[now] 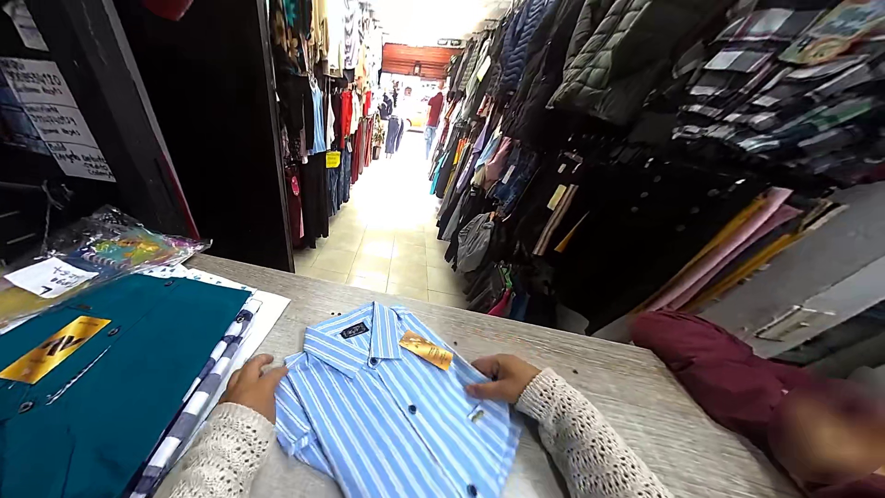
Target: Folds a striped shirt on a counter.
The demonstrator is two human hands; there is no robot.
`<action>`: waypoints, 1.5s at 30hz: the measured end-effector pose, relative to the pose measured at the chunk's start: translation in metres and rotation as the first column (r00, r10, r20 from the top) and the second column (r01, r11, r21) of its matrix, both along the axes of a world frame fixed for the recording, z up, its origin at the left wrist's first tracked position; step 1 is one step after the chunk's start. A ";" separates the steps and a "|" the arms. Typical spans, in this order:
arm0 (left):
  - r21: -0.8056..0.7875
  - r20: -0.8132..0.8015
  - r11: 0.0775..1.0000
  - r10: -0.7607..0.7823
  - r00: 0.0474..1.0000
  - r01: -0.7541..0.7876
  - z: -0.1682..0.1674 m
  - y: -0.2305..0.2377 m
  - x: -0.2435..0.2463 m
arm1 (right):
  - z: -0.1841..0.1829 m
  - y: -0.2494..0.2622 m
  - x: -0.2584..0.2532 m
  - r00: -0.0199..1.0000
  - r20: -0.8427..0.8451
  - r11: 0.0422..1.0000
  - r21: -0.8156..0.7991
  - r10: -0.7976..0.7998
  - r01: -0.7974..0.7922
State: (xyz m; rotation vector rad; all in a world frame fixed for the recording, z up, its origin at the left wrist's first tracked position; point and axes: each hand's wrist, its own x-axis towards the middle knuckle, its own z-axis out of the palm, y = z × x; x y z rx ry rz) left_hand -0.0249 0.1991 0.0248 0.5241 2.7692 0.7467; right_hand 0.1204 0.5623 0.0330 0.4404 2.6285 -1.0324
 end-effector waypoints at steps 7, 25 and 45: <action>0.013 0.125 0.997 -0.079 0.989 0.078 -0.002 0.041 0.002 | -0.015 0.004 0.006 0.961 -0.208 0.948 -0.295 -0.184 0.118; 0.542 0.408 0.840 -0.249 0.879 -0.013 0.023 0.206 -0.071 | -0.019 0.031 -0.043 0.658 -0.331 0.724 -0.464 -0.676 0.510; 0.596 0.534 0.796 -0.293 0.793 -0.108 -0.027 0.339 -0.188 | -0.034 0.145 -0.129 0.525 -0.211 0.503 -0.701 -0.824 0.506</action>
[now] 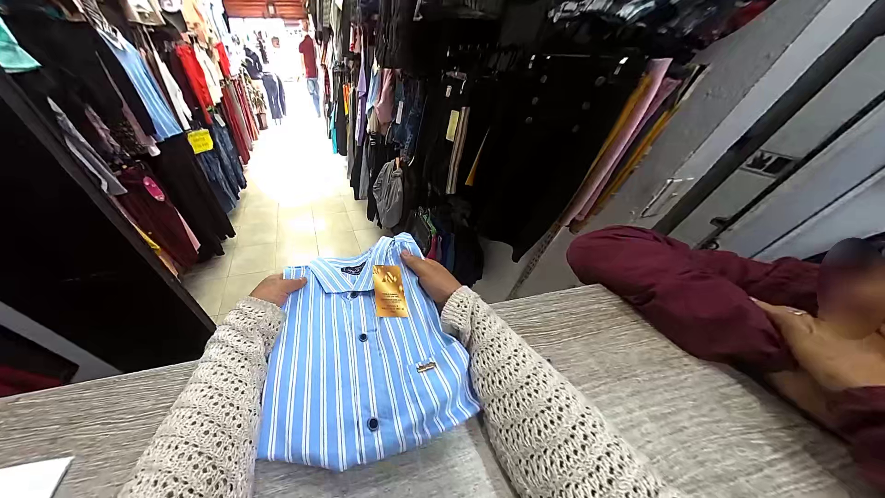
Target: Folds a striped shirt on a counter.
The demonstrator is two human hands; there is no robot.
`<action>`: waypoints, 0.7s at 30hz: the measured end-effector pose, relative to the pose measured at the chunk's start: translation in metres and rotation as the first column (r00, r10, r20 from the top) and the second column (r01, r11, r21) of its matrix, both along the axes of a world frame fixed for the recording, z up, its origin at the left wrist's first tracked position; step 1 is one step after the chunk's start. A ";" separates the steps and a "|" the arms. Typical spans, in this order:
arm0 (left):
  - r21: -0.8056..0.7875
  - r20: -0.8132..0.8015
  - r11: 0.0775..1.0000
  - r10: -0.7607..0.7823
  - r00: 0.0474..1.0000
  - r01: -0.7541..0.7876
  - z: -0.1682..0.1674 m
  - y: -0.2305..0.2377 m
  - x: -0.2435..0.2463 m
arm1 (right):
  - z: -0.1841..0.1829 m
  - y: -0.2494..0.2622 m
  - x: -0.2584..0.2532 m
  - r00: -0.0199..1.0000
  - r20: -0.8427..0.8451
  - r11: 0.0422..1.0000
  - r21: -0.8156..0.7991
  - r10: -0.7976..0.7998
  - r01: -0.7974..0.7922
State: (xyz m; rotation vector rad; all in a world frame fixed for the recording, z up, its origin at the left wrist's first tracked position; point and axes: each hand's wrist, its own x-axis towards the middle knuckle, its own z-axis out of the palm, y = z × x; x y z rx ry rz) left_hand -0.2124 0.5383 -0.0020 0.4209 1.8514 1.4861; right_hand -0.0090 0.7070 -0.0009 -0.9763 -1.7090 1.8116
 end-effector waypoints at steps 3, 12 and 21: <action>0.147 -0.030 0.983 0.111 0.993 -0.106 0.005 -0.006 0.006 | 0.002 -0.001 0.005 0.994 -0.094 0.999 0.017 -0.049 0.051; 0.626 -0.290 0.779 0.201 0.936 0.027 0.093 -0.107 0.098 | 0.062 -0.049 0.074 0.801 -0.576 0.981 0.182 0.165 -0.070; 0.296 -0.889 0.810 0.040 0.455 0.507 0.084 -0.319 0.243 | 0.066 -0.185 0.284 0.722 -0.324 0.629 0.753 0.611 -0.194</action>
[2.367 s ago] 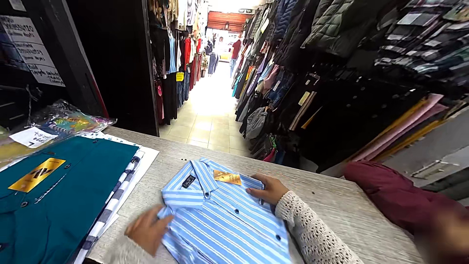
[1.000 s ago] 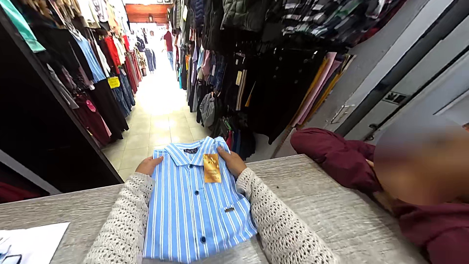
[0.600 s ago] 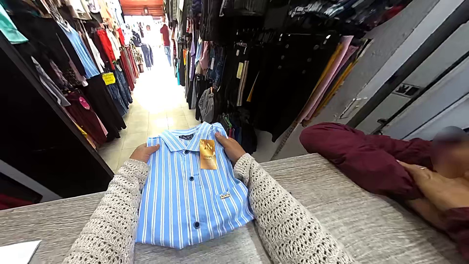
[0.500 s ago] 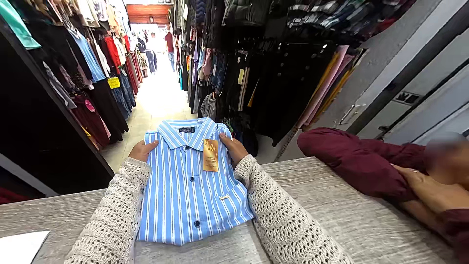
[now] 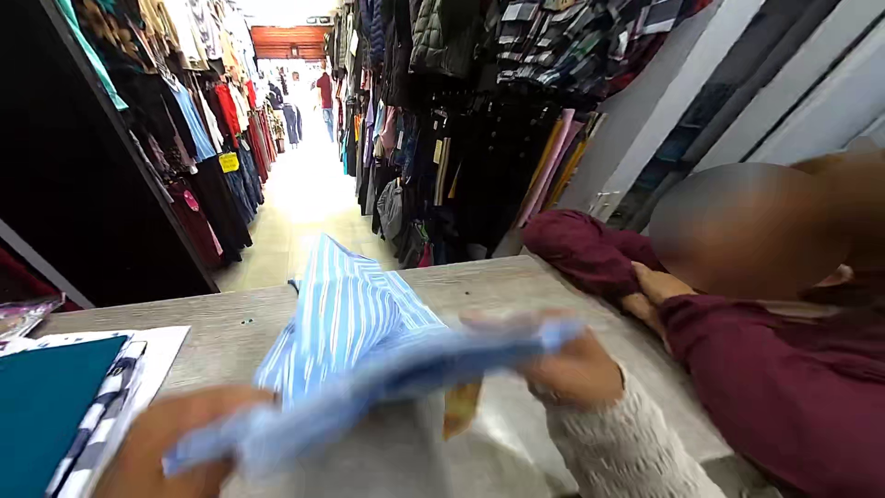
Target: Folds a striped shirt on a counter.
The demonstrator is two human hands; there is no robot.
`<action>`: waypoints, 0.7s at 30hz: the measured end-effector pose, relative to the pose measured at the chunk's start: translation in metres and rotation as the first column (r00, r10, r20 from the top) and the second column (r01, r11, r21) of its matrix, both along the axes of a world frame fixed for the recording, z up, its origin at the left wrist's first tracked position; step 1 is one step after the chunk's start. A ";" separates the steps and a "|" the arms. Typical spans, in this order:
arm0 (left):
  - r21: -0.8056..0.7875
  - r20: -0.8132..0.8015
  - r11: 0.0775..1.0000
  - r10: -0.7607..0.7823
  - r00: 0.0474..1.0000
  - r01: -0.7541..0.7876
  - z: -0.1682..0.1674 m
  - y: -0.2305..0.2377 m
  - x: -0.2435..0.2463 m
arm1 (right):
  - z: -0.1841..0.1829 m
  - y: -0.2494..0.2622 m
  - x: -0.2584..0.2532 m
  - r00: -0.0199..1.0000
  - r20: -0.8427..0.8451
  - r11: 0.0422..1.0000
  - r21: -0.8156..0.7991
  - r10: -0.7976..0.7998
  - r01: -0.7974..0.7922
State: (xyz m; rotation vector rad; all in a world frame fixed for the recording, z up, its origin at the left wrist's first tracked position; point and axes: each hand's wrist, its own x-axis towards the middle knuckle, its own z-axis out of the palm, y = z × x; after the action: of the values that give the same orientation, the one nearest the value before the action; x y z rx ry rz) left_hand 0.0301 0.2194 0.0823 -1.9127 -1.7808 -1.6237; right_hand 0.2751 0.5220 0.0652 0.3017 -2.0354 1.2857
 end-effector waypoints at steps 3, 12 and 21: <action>-0.084 0.109 0.982 -0.161 0.981 0.170 -0.045 -0.027 0.049 | -0.053 -0.055 0.060 0.991 0.135 0.977 0.215 -0.018 -0.012; -0.313 -0.066 0.947 0.053 0.996 -0.071 -0.118 -0.090 0.084 | -0.143 -0.157 0.102 0.861 0.088 0.833 0.319 -0.500 0.451; -0.257 -0.041 0.903 0.345 0.938 -0.343 -0.132 -0.115 0.088 | -0.142 -0.177 0.114 0.681 0.352 0.756 0.151 -0.643 0.637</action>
State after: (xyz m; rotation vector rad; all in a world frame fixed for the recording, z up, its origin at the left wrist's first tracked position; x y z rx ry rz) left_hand 0.1178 0.1049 -0.0494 -1.5522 -2.2751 -1.3301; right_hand 0.3891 0.3450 -0.0772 -0.6803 -2.1685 0.9092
